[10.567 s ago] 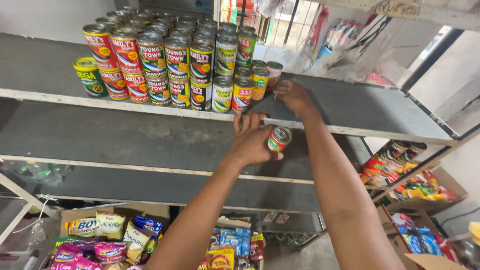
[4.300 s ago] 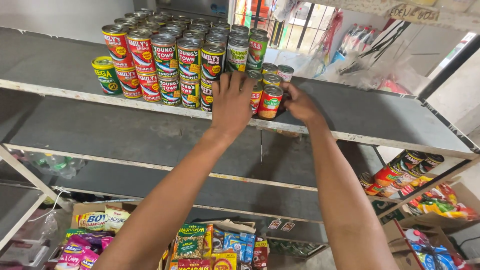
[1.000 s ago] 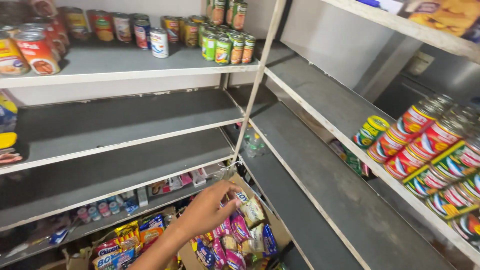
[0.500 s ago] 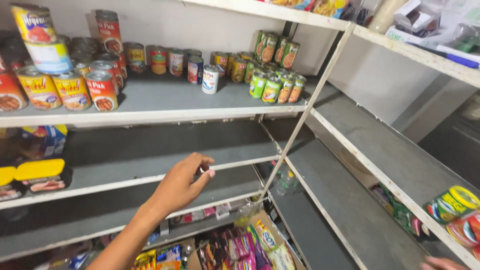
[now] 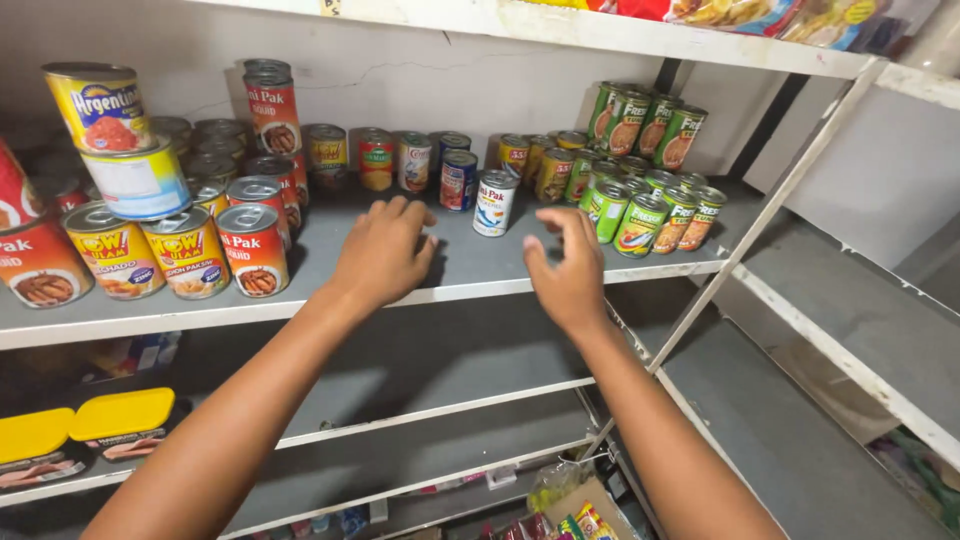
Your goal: Organizing and stocking various canned goods on grocery store shelves.
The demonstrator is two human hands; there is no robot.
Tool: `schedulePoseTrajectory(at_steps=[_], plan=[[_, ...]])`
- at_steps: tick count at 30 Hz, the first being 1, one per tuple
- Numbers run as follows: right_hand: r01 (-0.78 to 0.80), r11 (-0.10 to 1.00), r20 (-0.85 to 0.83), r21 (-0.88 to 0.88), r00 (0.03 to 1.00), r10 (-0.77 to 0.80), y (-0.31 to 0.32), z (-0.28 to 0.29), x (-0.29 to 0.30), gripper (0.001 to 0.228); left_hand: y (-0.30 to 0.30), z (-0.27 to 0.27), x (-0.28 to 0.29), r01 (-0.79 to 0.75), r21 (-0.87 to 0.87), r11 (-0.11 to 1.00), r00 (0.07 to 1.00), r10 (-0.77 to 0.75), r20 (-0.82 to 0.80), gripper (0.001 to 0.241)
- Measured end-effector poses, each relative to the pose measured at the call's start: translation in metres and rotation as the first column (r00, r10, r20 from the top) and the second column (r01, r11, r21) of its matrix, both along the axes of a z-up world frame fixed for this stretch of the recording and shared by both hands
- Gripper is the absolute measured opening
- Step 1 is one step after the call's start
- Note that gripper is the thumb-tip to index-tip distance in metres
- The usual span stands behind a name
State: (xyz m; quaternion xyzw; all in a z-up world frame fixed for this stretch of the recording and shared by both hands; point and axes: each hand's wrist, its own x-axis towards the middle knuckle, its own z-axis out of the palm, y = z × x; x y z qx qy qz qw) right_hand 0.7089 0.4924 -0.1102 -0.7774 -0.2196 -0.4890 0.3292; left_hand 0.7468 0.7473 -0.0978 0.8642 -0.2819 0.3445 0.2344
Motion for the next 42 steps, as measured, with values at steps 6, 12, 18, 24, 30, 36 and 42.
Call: schedulePoseTrajectory(at_steps=[6,12,18,24,30,36,42], plan=[[0.093,0.986,-0.116,-0.141,0.987,-0.11,0.016,0.0,0.076,0.079,-0.019,0.015,0.115,-0.36,0.184,0.915,0.909,0.388,-0.153,0.068],[0.072,0.987,-0.384,-0.141,0.915,-0.122,0.013,-0.007,0.08,0.097,-0.016,0.022,0.158,-0.343,0.148,0.928,0.896,0.37,-0.244,0.068],[0.03,0.991,-0.451,-0.134,0.888,-0.088,0.012,-0.002,0.086,0.087,-0.01,0.009,0.177,-0.31,0.031,0.95,0.945,0.312,-0.101,0.047],[-0.029,0.999,-0.486,-0.022,0.874,0.015,0.013,-0.007,0.086,0.076,0.012,-0.013,0.212,-0.188,-0.067,0.98,0.949,0.164,-0.268,0.038],[-0.033,0.999,-0.361,0.0,0.932,0.031,0.012,-0.009,0.087,0.078,0.019,0.036,0.134,-0.013,0.017,1.0,0.923,0.019,-0.384,0.035],[-0.232,0.968,-0.483,0.094,0.84,0.248,0.019,0.001,0.069,0.079,0.011,0.029,0.093,0.425,-0.26,0.867,0.703,-0.497,-0.508,0.03],[-0.302,0.953,-0.6,0.035,0.756,0.261,0.022,0.007,0.062,0.074,0.021,0.018,0.14,0.296,-0.459,0.838,0.73,-0.508,-0.457,0.037]])
